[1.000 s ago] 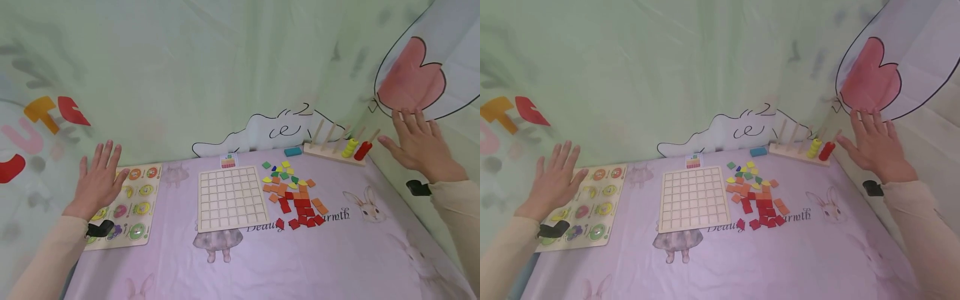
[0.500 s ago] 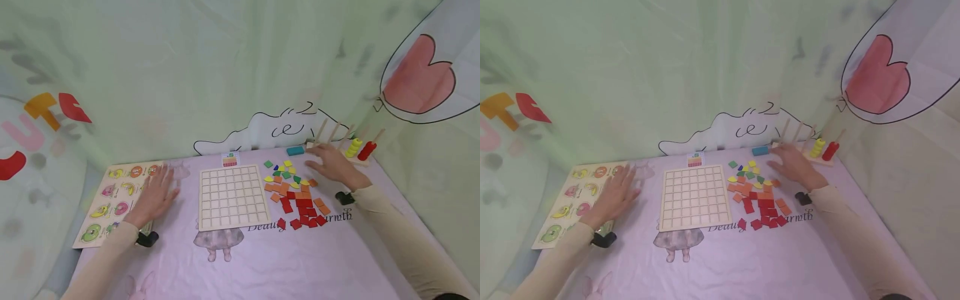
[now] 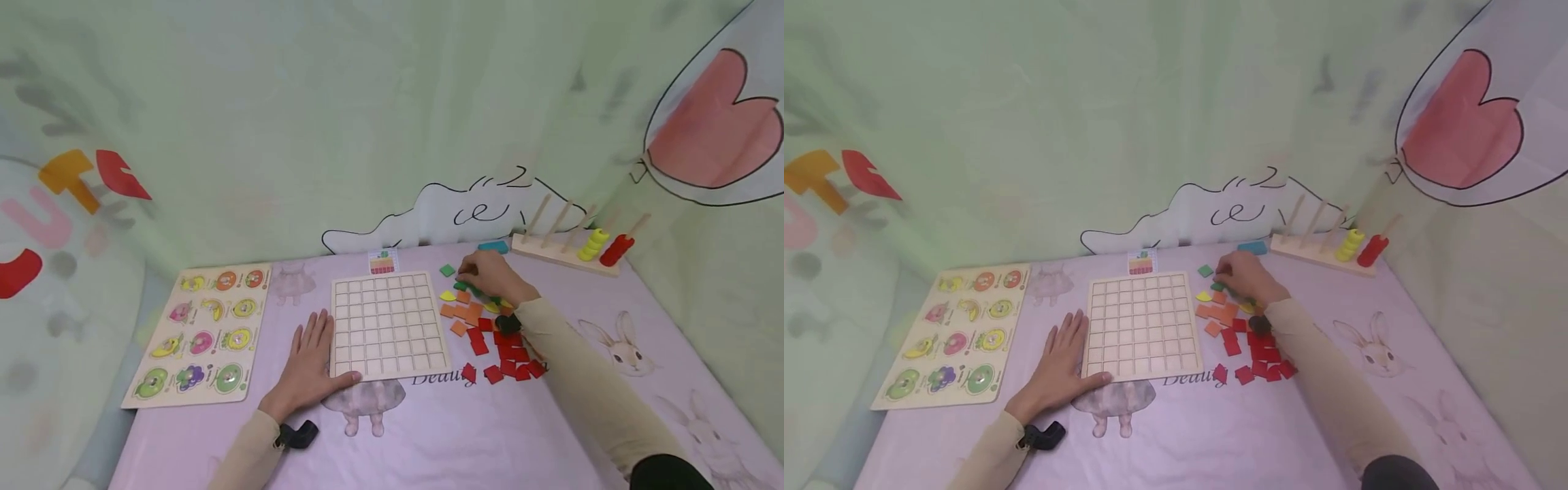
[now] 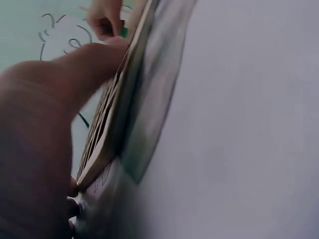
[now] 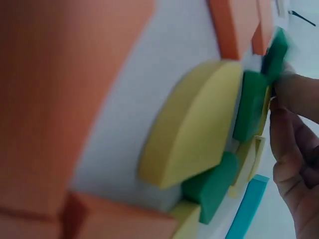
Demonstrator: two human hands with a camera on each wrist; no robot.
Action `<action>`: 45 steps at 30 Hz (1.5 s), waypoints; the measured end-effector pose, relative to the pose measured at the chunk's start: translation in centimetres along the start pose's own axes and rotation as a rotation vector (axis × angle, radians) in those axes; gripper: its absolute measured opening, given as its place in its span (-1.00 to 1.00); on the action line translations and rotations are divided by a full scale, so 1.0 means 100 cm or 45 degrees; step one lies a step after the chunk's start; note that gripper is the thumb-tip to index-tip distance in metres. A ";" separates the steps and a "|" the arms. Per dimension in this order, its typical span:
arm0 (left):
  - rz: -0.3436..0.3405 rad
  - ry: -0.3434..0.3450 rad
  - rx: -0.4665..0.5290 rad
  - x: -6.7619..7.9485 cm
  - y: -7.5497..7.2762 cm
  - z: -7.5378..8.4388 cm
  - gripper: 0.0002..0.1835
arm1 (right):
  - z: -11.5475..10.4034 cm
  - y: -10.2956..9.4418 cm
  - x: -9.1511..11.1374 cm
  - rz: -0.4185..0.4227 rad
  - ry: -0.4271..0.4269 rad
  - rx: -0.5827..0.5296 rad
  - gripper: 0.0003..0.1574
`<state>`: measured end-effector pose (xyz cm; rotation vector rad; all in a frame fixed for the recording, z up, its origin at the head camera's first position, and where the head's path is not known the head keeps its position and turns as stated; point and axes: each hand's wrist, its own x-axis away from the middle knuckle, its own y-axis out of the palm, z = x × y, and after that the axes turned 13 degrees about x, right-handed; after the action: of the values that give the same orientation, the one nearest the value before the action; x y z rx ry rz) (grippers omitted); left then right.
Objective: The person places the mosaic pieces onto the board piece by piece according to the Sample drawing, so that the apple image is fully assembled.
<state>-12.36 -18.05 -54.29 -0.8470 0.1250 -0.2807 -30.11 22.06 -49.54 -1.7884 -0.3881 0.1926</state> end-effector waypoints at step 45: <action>0.058 0.029 -0.114 0.012 0.023 0.024 0.41 | -0.141 0.039 -0.004 0.009 -0.145 -0.419 -0.86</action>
<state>-10.27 -15.22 -54.40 -0.9285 0.1788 -0.2438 -25.22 8.27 -49.81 -2.1088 -0.5181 0.2475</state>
